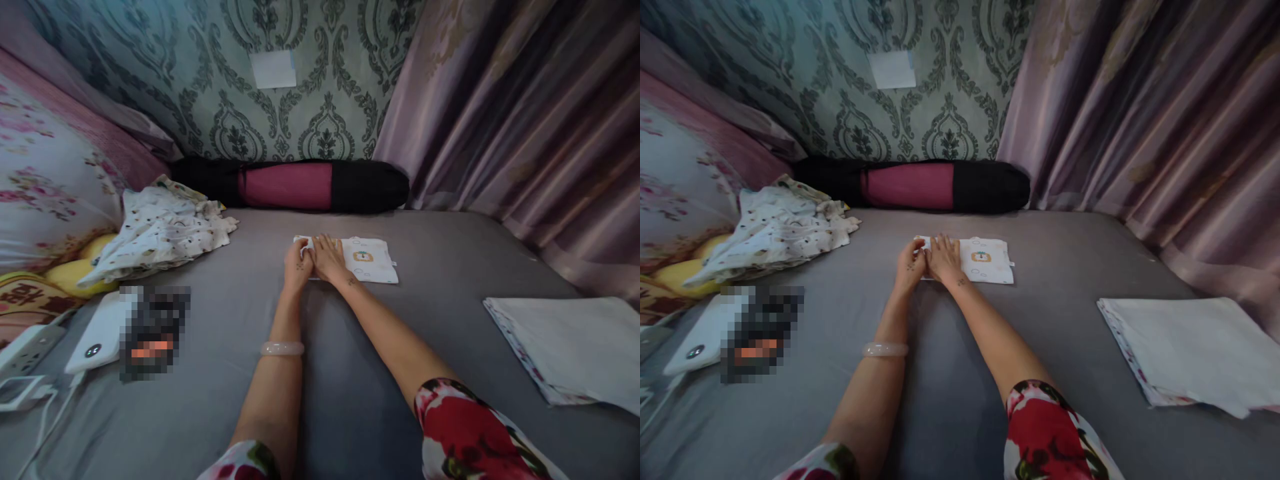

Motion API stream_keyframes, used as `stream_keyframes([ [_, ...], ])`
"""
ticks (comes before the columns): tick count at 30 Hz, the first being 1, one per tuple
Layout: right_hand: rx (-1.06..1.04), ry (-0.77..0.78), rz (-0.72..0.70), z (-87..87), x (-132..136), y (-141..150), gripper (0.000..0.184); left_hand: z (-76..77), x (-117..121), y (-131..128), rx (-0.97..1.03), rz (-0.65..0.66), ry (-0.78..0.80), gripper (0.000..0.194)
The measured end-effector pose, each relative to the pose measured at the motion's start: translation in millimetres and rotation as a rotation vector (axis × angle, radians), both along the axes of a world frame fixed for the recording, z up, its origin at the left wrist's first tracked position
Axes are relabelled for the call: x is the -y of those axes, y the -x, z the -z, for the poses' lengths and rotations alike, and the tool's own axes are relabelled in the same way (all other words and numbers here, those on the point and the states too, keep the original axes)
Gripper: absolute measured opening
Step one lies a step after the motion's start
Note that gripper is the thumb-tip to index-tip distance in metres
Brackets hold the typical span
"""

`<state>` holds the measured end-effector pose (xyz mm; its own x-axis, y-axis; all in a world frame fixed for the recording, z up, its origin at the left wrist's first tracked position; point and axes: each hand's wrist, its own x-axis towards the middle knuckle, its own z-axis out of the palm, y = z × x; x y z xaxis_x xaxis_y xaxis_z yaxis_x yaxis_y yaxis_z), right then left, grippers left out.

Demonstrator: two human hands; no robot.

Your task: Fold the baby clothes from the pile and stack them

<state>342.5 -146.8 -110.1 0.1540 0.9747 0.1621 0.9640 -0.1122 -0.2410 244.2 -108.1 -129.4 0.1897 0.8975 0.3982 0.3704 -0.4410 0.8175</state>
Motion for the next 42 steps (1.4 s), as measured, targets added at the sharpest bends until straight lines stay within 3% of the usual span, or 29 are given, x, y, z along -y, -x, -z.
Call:
stream_keyframes([
  [3, 0.022, -0.038, 0.052, 0.5, 12.7, -18.4, 0.051, -0.1, 10.2, -7.9, -0.255, 0.155, -0.110, 0.040],
  [11, 0.056, -0.004, 0.047, 10.8, 29.4, -37.2, 0.050, 2.5, 26.2, -15.1, -0.617, 0.169, -0.033, 0.042],
  [22, 0.013, -0.020, 0.055, 16.9, 30.6, -40.3, 0.051, 0.5, 26.9, -15.2, -0.698, 0.166, -0.018, 0.042],
  [28, 0.003, -0.079, 0.204, 12.8, 36.5, -56.7, 0.052, -7.7, 30.2, -13.3, -0.699, 0.092, -0.020, 0.046],
  [37, 0.047, -0.032, 0.255, 25.5, 37.3, -60.1, 0.051, -5.3, 29.5, -12.7, -0.815, 0.119, 0.029, 0.046],
  [42, 0.028, 0.004, 0.240, 20.6, 37.4, -63.0, 0.052, -3.9, 28.2, -12.2, -0.793, 0.121, 0.019, 0.045],
])
